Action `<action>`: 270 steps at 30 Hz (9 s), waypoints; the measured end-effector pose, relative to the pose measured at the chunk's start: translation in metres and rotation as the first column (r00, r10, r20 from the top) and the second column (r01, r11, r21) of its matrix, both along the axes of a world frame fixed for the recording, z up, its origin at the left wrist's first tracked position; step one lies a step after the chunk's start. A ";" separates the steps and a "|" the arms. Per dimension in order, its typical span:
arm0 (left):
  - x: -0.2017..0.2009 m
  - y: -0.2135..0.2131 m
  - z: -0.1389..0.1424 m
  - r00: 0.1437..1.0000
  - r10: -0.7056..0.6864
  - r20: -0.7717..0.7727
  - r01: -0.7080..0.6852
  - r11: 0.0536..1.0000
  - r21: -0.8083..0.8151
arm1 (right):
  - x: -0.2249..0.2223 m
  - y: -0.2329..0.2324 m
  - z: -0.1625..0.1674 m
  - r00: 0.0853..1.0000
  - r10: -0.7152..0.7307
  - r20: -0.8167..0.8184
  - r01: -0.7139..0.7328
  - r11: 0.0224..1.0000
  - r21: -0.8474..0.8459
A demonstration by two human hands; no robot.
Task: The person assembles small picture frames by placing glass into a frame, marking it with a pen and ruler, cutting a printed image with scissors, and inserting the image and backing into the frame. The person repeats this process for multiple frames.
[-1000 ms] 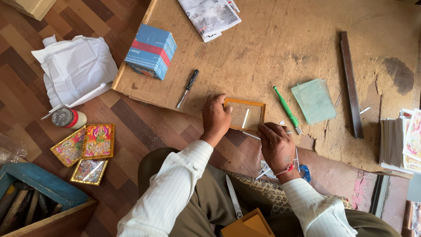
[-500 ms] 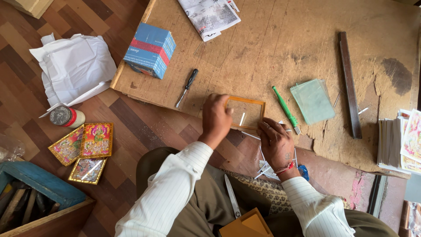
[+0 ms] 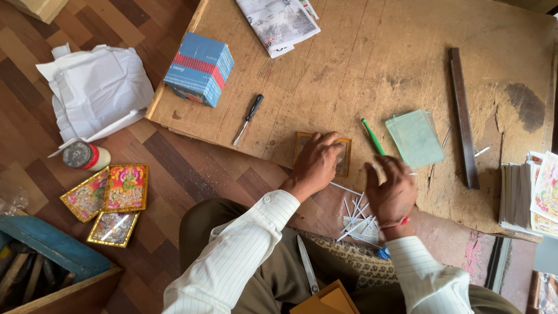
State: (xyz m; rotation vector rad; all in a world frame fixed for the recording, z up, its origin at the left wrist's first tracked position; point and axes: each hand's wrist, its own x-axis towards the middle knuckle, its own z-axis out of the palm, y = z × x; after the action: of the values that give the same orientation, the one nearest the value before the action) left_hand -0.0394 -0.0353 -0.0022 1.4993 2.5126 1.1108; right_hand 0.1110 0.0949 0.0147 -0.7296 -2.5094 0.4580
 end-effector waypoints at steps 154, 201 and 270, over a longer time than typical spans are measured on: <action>-0.002 -0.002 0.021 0.959 -0.105 0.265 0.129 0.989 -0.076 | -0.047 0.014 0.033 0.955 0.280 -0.097 -0.288 0.954 -0.082; -0.013 -0.022 0.032 0.988 -0.144 -0.056 0.137 0.985 -0.108 | 0.026 -0.024 0.045 0.996 -0.060 -0.061 0.042 0.964 -0.263; -0.034 -0.033 -0.013 0.922 0.257 0.288 -0.314 0.934 0.170 | -0.007 -0.027 0.014 0.975 0.221 -0.018 -0.220 0.954 -0.204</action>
State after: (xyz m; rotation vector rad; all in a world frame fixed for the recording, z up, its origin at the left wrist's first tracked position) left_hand -0.0736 -0.0682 -0.0151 0.9471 2.5428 1.5490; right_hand 0.1039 0.0679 0.0286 -0.5247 -2.5857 0.8050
